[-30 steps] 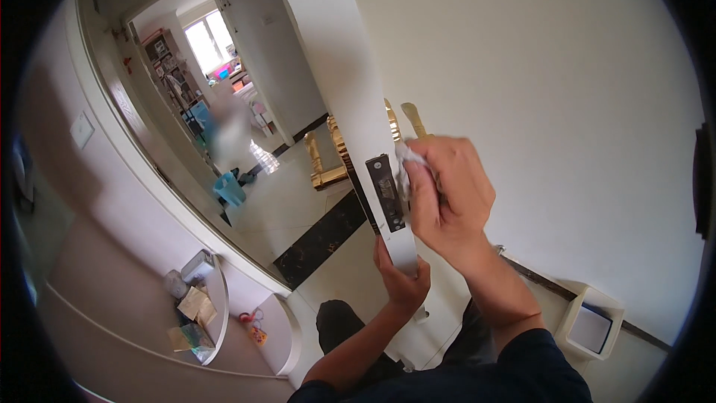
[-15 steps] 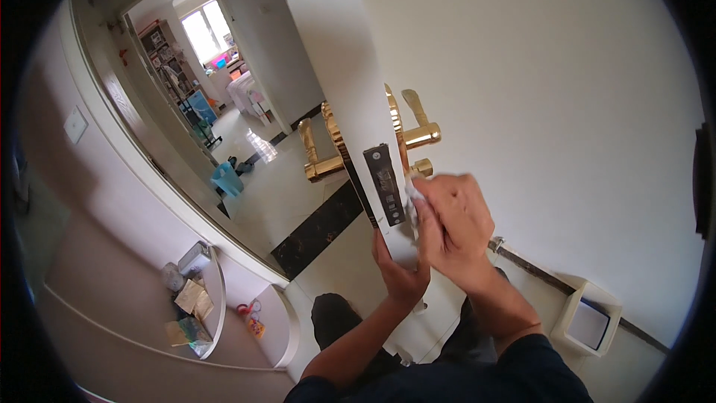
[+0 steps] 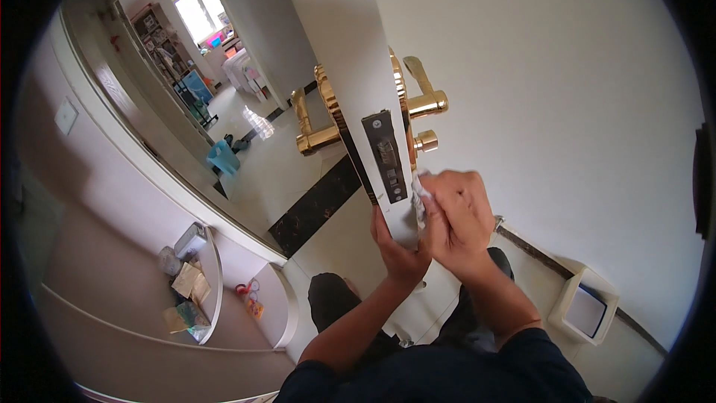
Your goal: The person cleans a door and its hardware using a cloth, wiping the top edge, the door handle and lock plate, the flat surface of the door, and the side edge near the hinges.
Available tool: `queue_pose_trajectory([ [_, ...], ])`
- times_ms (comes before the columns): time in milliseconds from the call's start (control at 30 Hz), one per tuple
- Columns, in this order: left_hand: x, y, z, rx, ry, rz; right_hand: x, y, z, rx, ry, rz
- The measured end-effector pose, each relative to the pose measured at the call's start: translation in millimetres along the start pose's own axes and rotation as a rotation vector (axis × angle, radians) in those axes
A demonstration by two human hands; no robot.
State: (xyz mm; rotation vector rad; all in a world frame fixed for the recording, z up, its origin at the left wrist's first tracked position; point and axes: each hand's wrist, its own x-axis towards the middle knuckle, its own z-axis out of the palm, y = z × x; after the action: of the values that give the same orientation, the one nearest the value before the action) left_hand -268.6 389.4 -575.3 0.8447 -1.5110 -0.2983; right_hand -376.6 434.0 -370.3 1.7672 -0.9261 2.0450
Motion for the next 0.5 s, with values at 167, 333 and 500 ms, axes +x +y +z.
queue_pose_trajectory([
  [167, 14, 26, 1, -0.072, 0.062, 0.022, 62, -6, 12, -0.077, 0.071, -0.139],
  [333, 8, 22, 2, -0.04, 0.041, -0.018, 64, -2, 13, -0.041, 0.11, -0.145],
  [500, 12, 17, 8, -0.053, 0.08, 0.022, -16, -1, -6, -0.044, -0.013, 0.06],
])
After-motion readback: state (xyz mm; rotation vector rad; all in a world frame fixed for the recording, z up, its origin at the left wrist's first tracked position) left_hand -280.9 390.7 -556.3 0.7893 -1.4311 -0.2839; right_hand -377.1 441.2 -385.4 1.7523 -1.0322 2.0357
